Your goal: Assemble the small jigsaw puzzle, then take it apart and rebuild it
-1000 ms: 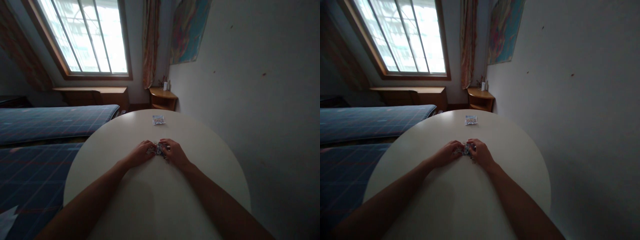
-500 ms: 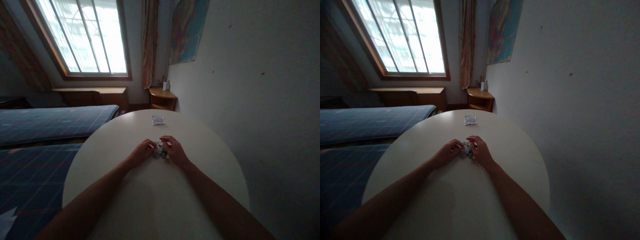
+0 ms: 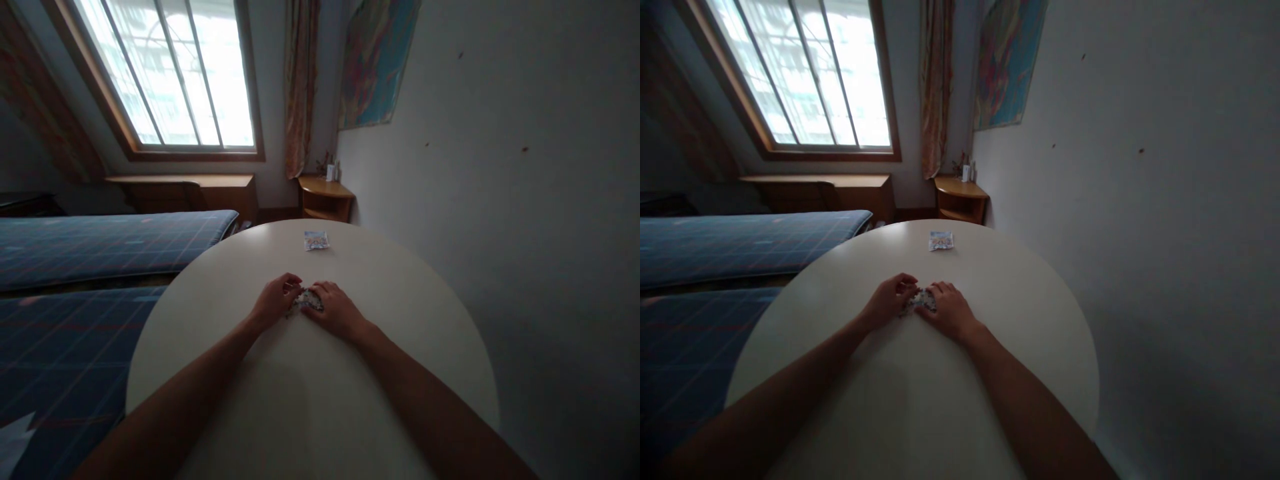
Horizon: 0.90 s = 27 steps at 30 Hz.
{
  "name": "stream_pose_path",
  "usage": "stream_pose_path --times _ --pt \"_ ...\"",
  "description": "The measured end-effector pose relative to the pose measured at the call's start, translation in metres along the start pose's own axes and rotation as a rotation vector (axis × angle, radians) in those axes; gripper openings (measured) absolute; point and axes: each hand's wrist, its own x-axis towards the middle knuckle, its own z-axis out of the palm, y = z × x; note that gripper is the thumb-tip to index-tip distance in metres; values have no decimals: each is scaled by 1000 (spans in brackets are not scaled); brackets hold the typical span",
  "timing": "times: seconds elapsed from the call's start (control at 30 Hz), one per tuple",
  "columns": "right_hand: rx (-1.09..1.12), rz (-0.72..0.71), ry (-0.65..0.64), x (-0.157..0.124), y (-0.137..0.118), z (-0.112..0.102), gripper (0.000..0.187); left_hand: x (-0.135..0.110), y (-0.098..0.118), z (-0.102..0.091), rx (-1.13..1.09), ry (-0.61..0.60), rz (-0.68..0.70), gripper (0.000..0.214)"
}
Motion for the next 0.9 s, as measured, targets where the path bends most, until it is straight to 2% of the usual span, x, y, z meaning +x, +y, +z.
stream_pose_path --times 0.17,0.23,0.33,0.43,0.5,0.63,0.9 --pt "-50 30 33 0 -3 -8 41 0 -2 -9 95 -32 18 23" --pt "-57 48 49 0 -2 -8 37 -2 -1 -16 202 -105 82 30" --pt "-43 56 62 -1 0 -6 28 -4 -1 -26 342 -281 213 47" --pt "-13 60 77 -1 1 -5 21 -5 -4 -29 397 -363 264 45" --pt "-3 53 75 -2 2 -6 25 -5 -5 -26 399 -355 268 38" --pt "-10 -1 23 -4 2 -8 52 -4 0 -18 397 -323 231 26" --pt "6 1 46 -2 3 -8 39 -5 15 -10 372 -252 180 21"
